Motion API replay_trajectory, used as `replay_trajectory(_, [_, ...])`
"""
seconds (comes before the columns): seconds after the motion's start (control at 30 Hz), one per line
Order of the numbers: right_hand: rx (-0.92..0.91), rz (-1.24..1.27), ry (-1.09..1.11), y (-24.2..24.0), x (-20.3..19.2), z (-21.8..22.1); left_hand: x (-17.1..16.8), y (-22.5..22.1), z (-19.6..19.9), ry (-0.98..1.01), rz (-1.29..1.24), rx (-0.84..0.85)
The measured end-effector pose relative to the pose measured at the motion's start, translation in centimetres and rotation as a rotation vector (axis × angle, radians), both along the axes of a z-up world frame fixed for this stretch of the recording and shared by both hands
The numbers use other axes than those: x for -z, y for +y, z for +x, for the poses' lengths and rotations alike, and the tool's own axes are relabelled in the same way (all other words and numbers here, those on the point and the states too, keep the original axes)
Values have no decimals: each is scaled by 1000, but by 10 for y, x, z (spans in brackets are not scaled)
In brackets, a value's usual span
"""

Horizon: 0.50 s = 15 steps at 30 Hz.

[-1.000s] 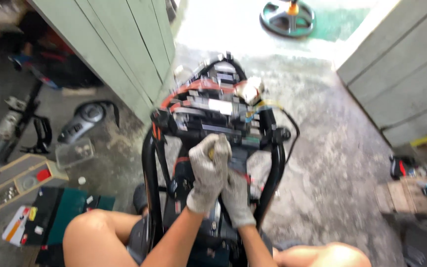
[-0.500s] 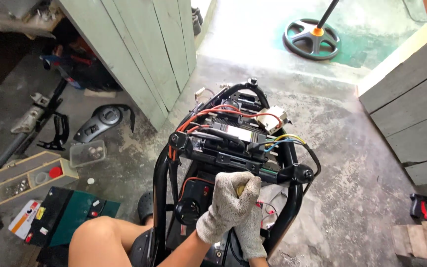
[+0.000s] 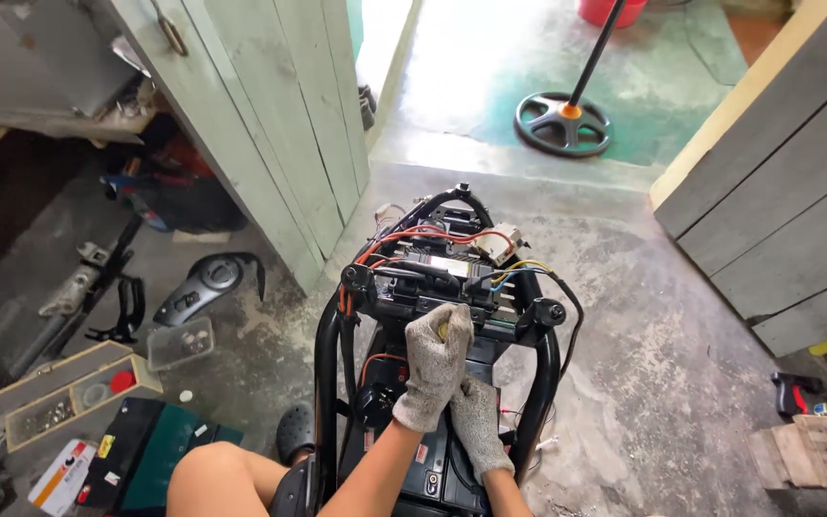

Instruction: The person connects wires to the terminals of a scooter battery using a screwdriver. They tighten the connections and arrange the wires within the battery compartment.

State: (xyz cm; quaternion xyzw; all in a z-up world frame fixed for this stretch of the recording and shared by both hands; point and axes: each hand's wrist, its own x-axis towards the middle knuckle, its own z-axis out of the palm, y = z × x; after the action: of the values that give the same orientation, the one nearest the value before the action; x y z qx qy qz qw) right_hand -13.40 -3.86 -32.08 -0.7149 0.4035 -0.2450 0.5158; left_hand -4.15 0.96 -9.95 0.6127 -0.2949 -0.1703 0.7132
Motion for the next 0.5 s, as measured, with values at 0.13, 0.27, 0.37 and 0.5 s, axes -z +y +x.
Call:
replay_trajectory(0.13, [-1,35,-94,0,6,-1,-1,0,-2,-73,-66,45])
replay_trajectory(0.27, [-23,169,-154,0,-2,2,13,-4,6,-64,-27,107])
replay_trajectory(0.37, [-34,69,-73,-7,14,9,14,-5,14,-83,-36,145])
replay_trajectory(0.5, [-69,9,-123,0,0,2,14,0,14,-92,-33,212])
